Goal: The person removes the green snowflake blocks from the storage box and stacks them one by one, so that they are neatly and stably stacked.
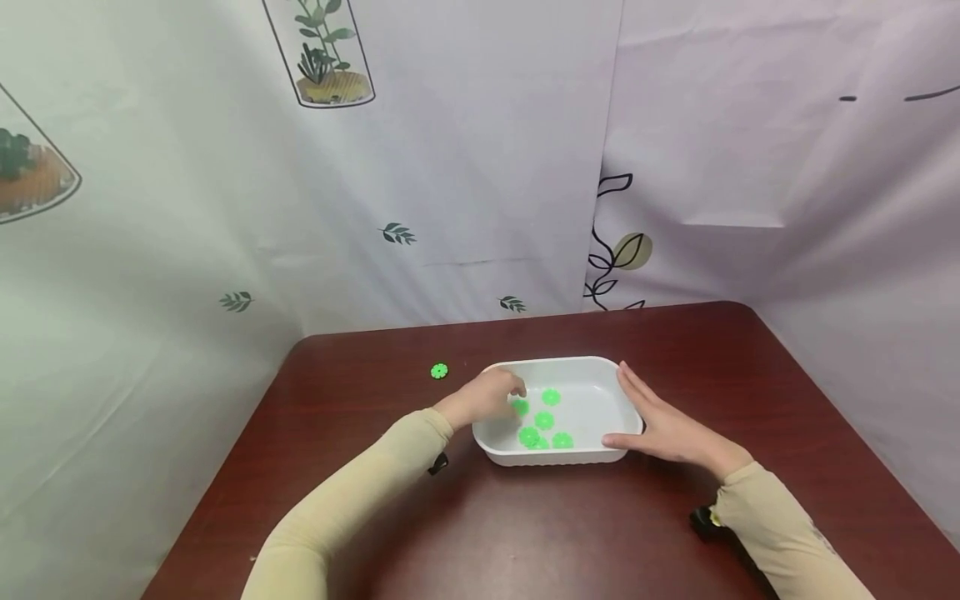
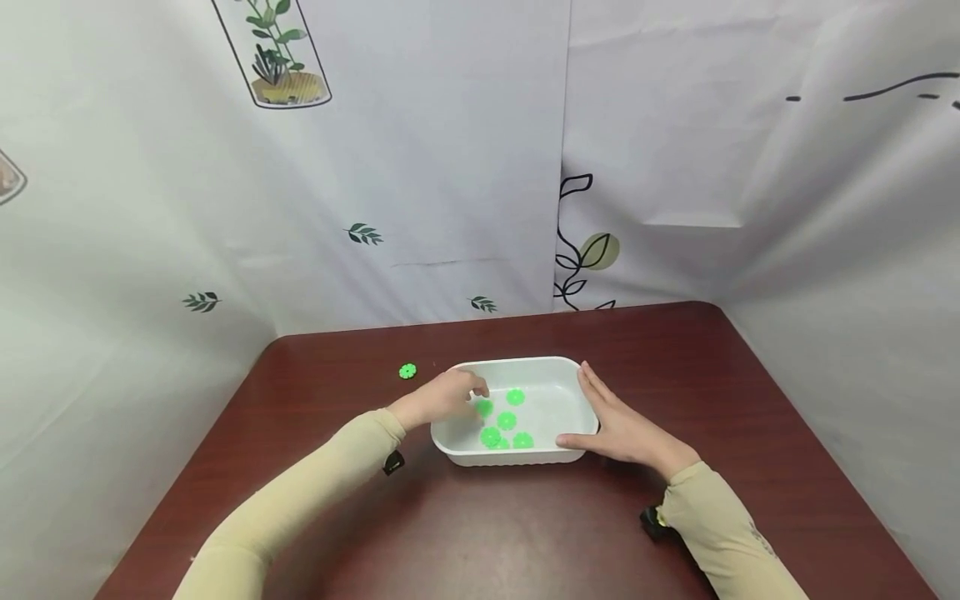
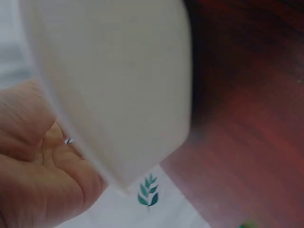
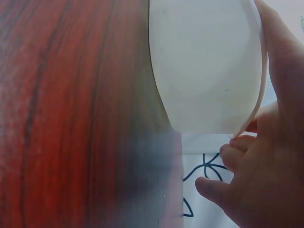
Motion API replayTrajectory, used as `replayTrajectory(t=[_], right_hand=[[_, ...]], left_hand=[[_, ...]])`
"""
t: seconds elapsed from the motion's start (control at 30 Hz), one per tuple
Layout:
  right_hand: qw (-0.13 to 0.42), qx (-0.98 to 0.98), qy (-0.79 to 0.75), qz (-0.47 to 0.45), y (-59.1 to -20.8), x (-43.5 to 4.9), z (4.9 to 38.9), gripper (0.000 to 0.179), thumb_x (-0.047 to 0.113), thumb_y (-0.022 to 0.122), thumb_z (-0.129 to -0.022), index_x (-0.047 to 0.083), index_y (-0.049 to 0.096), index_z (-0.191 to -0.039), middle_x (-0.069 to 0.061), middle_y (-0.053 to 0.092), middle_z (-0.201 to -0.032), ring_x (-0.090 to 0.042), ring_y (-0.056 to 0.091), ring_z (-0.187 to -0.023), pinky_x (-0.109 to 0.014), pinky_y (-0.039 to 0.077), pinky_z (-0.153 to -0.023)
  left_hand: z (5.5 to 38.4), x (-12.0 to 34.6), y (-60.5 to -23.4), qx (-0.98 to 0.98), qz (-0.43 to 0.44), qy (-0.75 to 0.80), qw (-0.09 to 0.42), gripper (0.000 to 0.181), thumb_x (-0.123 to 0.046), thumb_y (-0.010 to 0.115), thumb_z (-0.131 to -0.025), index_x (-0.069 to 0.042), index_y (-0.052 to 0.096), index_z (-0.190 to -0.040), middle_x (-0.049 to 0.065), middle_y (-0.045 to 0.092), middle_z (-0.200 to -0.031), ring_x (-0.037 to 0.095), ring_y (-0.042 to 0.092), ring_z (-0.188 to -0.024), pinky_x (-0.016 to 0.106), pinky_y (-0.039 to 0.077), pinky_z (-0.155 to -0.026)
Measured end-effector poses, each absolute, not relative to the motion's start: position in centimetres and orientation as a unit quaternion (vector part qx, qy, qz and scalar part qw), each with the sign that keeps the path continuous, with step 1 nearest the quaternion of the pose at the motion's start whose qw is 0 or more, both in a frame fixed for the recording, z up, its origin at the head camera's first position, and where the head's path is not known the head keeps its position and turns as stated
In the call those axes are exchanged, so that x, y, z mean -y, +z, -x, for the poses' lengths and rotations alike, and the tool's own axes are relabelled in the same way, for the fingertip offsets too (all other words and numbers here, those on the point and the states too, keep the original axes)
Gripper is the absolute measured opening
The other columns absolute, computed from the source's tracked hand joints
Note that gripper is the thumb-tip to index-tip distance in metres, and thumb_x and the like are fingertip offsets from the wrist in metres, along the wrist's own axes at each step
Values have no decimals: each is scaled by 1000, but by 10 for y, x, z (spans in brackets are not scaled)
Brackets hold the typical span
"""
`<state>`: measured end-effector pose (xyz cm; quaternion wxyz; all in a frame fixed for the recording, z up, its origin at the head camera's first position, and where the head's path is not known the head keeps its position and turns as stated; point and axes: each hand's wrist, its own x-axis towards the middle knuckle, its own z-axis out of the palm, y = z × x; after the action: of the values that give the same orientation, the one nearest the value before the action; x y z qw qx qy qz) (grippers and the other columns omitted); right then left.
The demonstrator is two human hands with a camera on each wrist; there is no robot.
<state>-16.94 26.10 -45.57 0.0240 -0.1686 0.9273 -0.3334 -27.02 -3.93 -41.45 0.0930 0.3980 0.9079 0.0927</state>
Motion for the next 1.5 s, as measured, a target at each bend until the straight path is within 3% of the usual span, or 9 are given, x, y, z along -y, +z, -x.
replayTrajectory(t=[0.3, 0.8, 1.1, 1.5], right_hand=[[14, -928, -328, 175, -455, -261, 169, 115, 54, 76, -85, 0, 8, -160, -20, 3, -167, -44, 16, -149, -61, 28, -112], [20, -929, -328, 172, -459, -261, 172, 116, 56, 76, -84, 2, 6, -161, -19, 2, -167, -44, 16, -149, -60, 28, -112], [16, -929, -328, 171, -458, -262, 171, 116, 55, 76, -85, 2, 6, -161, -19, 3, -167, -44, 17, -149, -60, 29, -112], [16, -927, -333, 171, -458, -260, 168, 116, 56, 76, -84, 2, 7, -161, -19, 3, -167, -44, 18, -148, -60, 30, -111]], left_hand=[[275, 34, -427, -906, -412, 36, 86, 31, -23, 84, -83, -8, 75, -108, -1, 71, -96, 14, 59, -90, 28, 47, -89], [286, 32, -432, -914, -383, 69, 117, 25, -23, 85, -83, -7, 72, -97, -2, 67, -88, 11, 58, -84, 25, 49, -81], [283, 31, -434, -906, -414, -3, 90, 23, -29, 79, -89, -11, 65, -86, -4, 54, -76, 12, 47, -72, 25, 43, -70], [278, 35, -441, -906, -418, -15, 70, 30, -36, 77, -85, -14, 56, -85, -3, 49, -81, 13, 48, -72, 27, 41, -68]])
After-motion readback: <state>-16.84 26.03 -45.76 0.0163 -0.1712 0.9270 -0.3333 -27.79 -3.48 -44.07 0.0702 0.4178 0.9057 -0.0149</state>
